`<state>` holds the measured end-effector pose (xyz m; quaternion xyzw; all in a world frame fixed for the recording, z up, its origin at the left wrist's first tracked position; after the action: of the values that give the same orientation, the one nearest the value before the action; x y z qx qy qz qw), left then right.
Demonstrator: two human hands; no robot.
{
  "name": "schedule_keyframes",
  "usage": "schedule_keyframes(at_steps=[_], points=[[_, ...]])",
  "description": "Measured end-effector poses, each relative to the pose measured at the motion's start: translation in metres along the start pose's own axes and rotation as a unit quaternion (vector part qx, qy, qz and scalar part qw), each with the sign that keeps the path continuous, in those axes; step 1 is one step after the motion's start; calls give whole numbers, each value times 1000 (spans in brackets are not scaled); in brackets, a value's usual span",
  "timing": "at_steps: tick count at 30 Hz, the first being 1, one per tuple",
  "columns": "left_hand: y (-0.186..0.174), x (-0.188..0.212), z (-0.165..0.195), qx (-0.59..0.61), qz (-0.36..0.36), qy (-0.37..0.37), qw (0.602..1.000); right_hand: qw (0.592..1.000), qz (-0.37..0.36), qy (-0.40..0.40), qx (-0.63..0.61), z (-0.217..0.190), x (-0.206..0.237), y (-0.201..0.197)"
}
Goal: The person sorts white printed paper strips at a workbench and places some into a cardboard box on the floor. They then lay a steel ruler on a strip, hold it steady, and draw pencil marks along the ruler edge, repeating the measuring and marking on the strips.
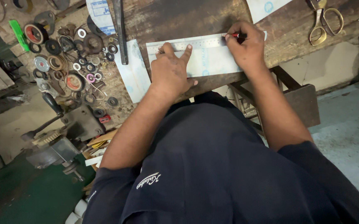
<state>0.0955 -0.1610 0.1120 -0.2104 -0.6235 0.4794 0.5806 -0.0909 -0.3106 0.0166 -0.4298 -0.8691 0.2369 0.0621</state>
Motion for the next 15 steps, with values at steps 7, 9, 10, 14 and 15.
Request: schedule_keyframes(at_steps=[7,9,10,14,15], points=[[-3,1,1,13,-8,-4,1000,988,39,56,-138,11,6,2],[-3,2,2,12,-8,-4,1000,982,35,68,-174,12,8,1],[-3,2,2,13,-13,-8,1000,978,33,76,-193,11,10,0],[-2,4,3,7,-12,-10,1000,997,31,-7,-74,-5,20,-3],[-1,4,3,3,-6,-8,1000,999,19,-31,-11,-11,24,-4]])
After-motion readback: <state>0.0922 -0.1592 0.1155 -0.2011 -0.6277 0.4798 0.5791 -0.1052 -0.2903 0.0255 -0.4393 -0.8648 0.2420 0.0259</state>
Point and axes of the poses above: each hand's wrist, its own x-axis away from the middle knuckle, its own y-axis out of the palm, z = x × y, the point moved 1 cm from there along -x, towards the middle knuckle
